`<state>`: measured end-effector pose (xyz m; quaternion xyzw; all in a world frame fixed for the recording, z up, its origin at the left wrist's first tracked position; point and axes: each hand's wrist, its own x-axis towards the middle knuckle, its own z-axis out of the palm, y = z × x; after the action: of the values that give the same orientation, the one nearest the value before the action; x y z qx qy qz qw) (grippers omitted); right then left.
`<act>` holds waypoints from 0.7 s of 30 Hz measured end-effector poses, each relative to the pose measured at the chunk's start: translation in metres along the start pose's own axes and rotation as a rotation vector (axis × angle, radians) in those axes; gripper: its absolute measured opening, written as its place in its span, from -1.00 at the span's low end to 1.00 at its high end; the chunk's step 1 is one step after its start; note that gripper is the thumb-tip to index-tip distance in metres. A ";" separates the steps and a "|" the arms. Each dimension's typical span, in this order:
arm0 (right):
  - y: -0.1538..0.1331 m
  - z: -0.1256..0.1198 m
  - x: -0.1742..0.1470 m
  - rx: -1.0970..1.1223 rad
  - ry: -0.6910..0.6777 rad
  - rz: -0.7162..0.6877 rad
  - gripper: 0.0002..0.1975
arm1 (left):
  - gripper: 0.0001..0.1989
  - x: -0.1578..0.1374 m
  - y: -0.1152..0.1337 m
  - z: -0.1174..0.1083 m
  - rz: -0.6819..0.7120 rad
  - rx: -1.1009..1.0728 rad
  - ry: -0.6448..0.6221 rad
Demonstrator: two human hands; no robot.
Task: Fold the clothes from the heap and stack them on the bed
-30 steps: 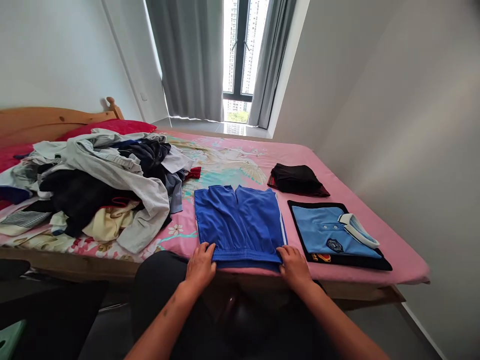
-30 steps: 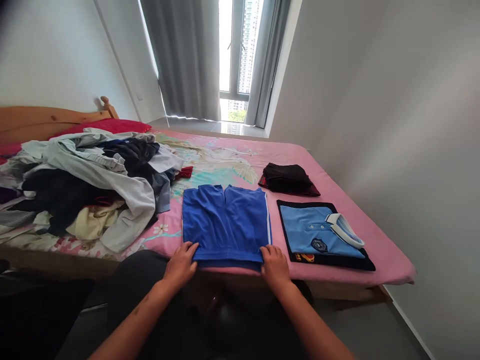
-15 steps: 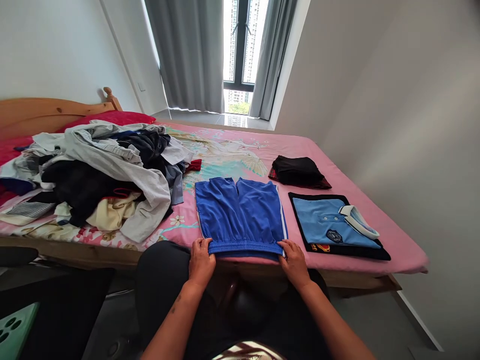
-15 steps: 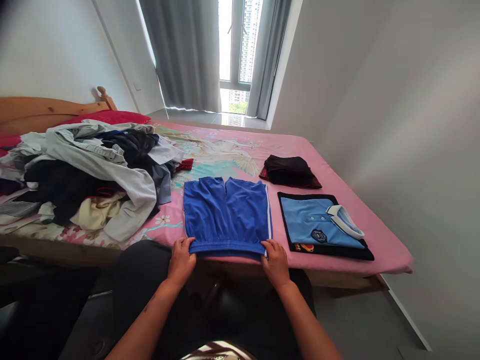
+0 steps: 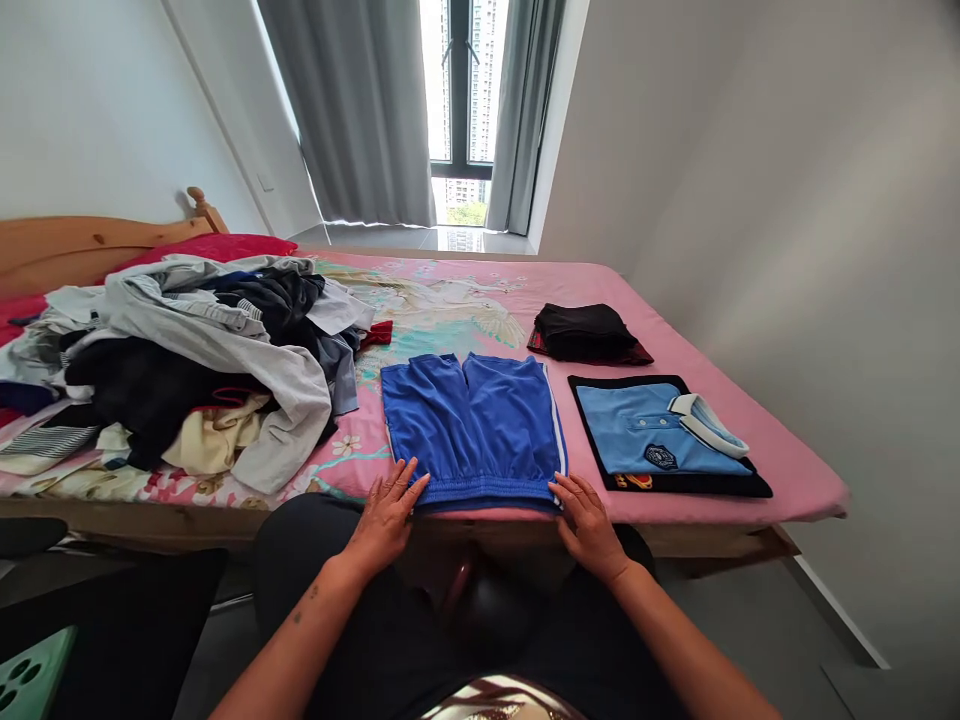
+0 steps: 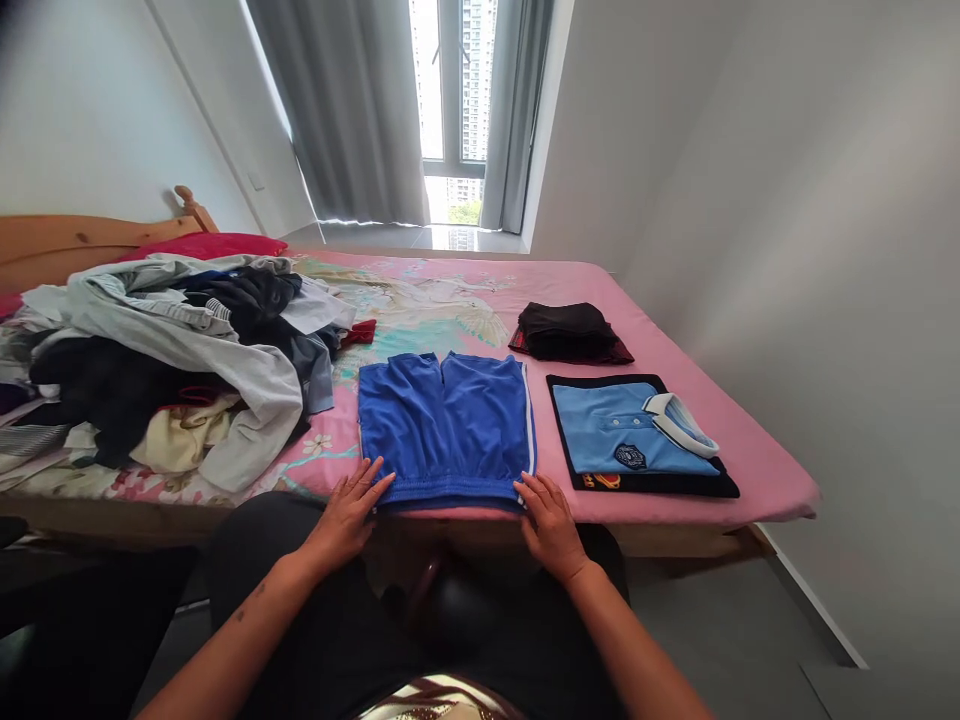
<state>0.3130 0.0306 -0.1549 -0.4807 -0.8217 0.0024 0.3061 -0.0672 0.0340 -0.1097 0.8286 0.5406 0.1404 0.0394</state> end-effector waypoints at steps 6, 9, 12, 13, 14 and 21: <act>0.009 0.005 0.009 -0.001 0.000 -0.096 -0.40 | -0.32 0.013 -0.028 -0.002 0.153 -0.046 -0.098; 0.014 0.003 0.013 0.021 -0.022 -0.095 -0.41 | -0.31 0.012 -0.029 -0.001 0.147 -0.061 -0.103; 0.017 0.000 0.017 0.025 -0.039 -0.090 -0.43 | -0.31 0.010 -0.025 -0.005 0.134 -0.063 -0.087; 0.017 -0.001 0.019 0.030 -0.040 -0.087 -0.46 | -0.33 0.009 -0.023 -0.007 0.133 -0.065 -0.070; 0.016 -0.004 0.020 0.038 -0.035 -0.084 -0.49 | -0.36 0.008 -0.021 -0.011 0.132 -0.070 -0.047; -0.016 -0.050 0.029 0.141 0.091 -0.105 -0.71 | -0.59 -0.020 0.001 -0.049 0.093 -0.216 0.214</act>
<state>0.3153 0.0306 -0.0948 -0.4140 -0.8287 0.0224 0.3759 -0.0873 0.0107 -0.0667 0.8238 0.4846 0.2871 0.0639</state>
